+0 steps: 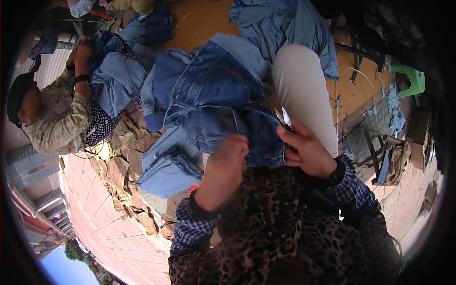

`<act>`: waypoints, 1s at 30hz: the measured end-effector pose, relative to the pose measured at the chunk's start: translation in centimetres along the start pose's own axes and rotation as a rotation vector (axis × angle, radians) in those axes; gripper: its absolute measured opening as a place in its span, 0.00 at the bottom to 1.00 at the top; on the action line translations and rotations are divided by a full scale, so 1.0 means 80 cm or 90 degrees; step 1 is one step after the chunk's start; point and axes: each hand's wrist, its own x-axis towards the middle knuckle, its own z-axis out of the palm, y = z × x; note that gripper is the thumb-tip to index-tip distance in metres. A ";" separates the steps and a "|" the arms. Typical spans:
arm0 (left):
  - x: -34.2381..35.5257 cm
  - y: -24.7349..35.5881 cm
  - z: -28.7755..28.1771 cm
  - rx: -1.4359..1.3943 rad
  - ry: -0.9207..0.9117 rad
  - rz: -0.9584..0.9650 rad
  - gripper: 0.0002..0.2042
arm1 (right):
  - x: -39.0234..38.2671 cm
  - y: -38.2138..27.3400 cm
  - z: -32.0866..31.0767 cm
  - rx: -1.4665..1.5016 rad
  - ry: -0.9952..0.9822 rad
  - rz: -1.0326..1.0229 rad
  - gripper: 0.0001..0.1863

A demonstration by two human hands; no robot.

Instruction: Trimming and sorting denim fabric scraps in a communal workshop setting.

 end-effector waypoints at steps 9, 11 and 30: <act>-0.009 -0.010 0.014 0.030 -0.006 0.076 0.10 | -0.019 0.004 -0.009 -0.502 0.110 -0.425 0.13; -0.009 -0.011 0.017 0.021 -0.008 0.077 0.10 | -0.025 -0.004 -0.004 -0.814 -0.005 -0.499 0.12; -0.018 -0.010 0.025 0.050 0.025 0.075 0.09 | -0.013 0.016 -0.003 -1.108 -0.020 -0.644 0.11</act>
